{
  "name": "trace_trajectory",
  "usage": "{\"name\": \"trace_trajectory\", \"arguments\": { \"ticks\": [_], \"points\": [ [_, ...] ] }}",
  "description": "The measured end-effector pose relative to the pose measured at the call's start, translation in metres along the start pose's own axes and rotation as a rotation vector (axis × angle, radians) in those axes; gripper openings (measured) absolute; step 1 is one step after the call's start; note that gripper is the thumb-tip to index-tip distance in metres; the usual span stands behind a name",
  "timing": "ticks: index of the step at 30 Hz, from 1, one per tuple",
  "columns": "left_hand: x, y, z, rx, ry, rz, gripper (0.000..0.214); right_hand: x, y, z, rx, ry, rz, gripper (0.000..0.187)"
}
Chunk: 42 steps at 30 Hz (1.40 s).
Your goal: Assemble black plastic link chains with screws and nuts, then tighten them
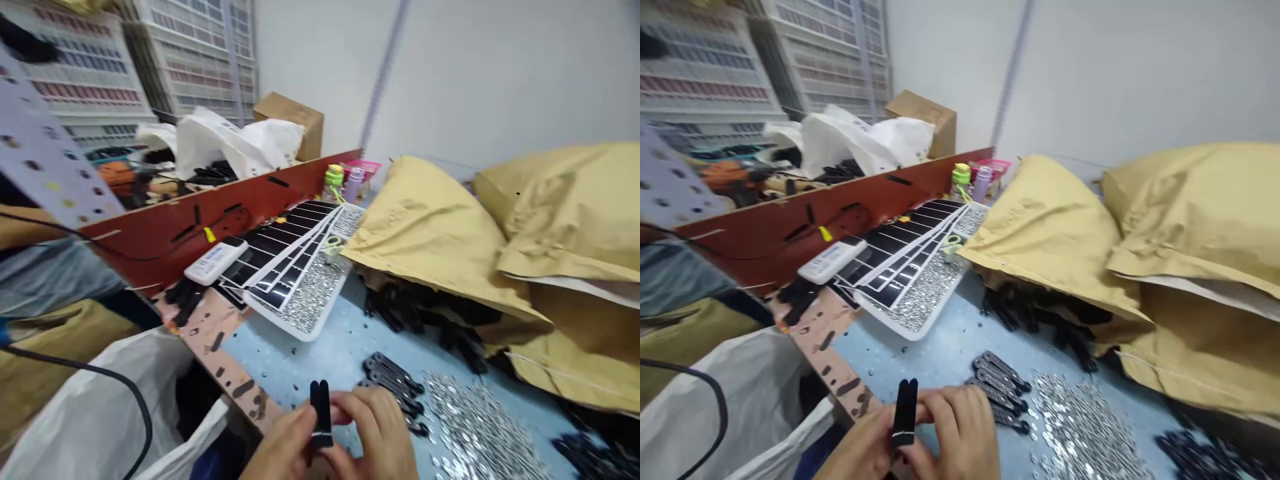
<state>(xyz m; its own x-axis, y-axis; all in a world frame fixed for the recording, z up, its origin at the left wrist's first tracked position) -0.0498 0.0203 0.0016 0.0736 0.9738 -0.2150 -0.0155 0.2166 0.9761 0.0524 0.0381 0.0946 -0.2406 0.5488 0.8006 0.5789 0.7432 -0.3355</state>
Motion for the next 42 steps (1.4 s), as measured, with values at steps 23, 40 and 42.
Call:
{"name": "trace_trajectory", "arguments": {
  "ticks": [23,40,42],
  "points": [
    [0.01,0.029,0.083,1.155,-0.03,1.005,0.049,-0.092,0.144,-0.059,0.05,0.154,1.094,0.036],
    [0.018,0.022,0.085,1.123,-0.121,0.969,0.058,-0.091,0.152,-0.046,0.114,0.068,1.117,0.035],
    [0.019,0.023,0.085,1.106,-0.115,0.965,0.058,-0.092,0.152,-0.046,0.121,0.06,1.111,0.034]
  ]
}}
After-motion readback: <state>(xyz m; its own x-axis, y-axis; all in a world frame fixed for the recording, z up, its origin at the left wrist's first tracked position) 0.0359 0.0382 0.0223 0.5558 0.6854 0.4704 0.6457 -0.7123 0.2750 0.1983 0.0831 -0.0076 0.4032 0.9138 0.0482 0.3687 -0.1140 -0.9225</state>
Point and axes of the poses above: each hand's wrist, its own x-axis towards the middle knuckle, its own z-axis out of the palm, y = z × x, the point moved 10 cm from there along x, towards the middle knuckle, and after that the axes turned 15 degrees about y, right-handed, at the moved point
